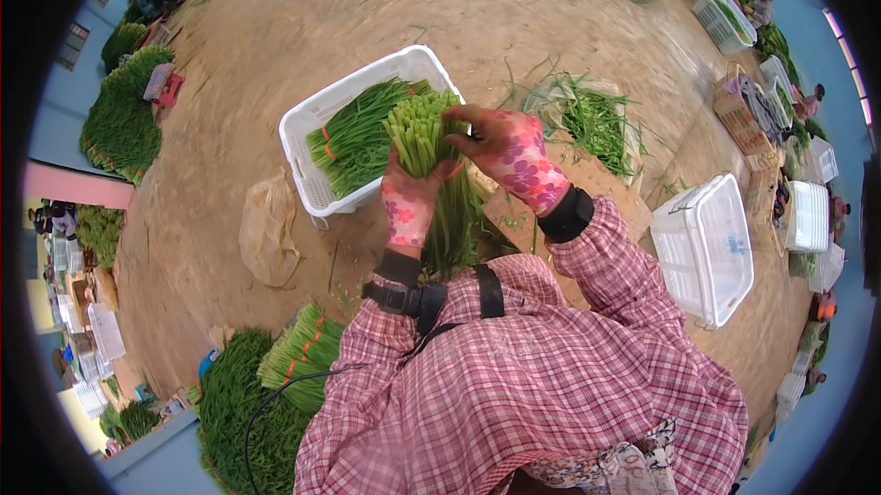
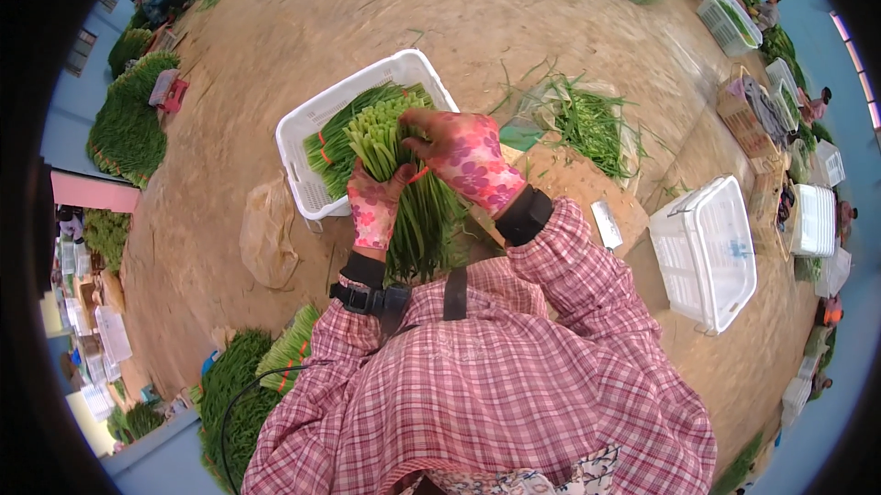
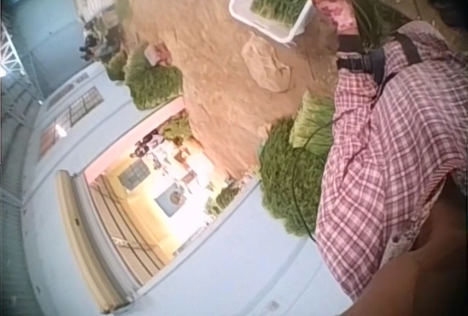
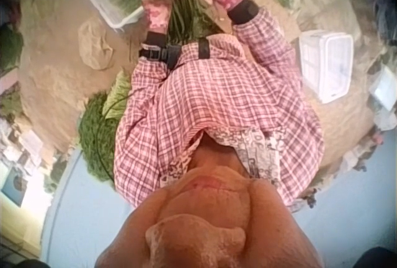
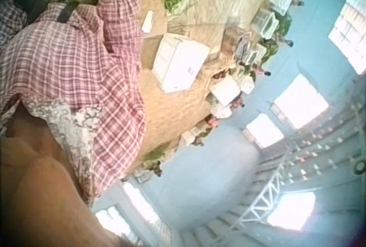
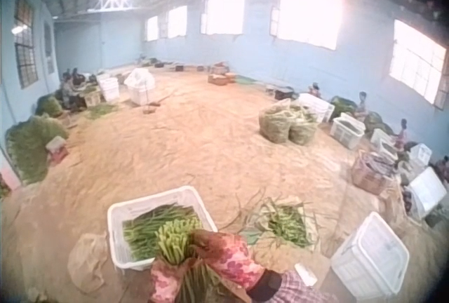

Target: The person sorts green leafy vegetables by hand and puts them into a white plastic basket.

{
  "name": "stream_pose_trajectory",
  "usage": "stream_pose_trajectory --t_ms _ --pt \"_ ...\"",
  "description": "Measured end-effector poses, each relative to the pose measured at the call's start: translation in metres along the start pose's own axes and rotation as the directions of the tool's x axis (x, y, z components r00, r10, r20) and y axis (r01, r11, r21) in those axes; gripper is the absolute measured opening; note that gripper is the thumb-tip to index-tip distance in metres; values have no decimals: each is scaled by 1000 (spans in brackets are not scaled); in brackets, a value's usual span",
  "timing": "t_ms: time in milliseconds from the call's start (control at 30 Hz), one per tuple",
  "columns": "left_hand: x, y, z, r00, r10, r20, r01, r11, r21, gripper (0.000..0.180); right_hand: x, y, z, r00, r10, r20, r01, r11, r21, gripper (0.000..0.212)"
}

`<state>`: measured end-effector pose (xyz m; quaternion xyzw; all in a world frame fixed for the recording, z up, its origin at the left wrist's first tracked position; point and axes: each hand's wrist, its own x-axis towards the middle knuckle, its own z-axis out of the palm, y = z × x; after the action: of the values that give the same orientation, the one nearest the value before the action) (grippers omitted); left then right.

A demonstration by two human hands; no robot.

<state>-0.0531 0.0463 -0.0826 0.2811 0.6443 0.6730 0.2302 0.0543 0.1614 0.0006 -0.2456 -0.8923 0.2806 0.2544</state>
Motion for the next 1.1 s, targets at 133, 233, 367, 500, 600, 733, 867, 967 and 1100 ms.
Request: stream_pose_trajectory --t_ms 133,233,367,500,600,733,867,967,1100 --pt "1 -11 -2 1000 -7 15 8 996 -83 62 1 3 -5 946 -324 22 319 915 -247 13" --pt "0 -17 -5 998 -52 19 55 984 -167 60 -4 1 3 989 -144 31 145 989 -14 14" --pt "2 -22 -7 998 -56 10 57 994 -91 59 -10 0 6 1000 -18 5 17 988 152 11" --pt "3 -24 -5 1000 -30 1 30 997 -77 61 -7 -5 10 998 -61 -27 61 998 11 12" --pt "3 -19 -2 999 -49 24 50 996 -67 62 -10 -3 17 999 -21 -47 22 1000 7 14" --pt "2 -26 -3 998 -61 15 63 994 -92 60 -3 12 4 986 89 -141 -27 921 389 12" --pt "1 -36 -13 999 -38 -5 38 999 -21 59 18 10 -93 871 344 -351 -114 836 537 14" --pt "3 -40 -4 998 -55 -14 53 992 -112 58 16 37 -193 809 183 -559 255 747 614 13" --pt "1 -56 -12 987 -158 29 160 968 -193 67 23 24 -207 647 309 -697 446 588 675 11"
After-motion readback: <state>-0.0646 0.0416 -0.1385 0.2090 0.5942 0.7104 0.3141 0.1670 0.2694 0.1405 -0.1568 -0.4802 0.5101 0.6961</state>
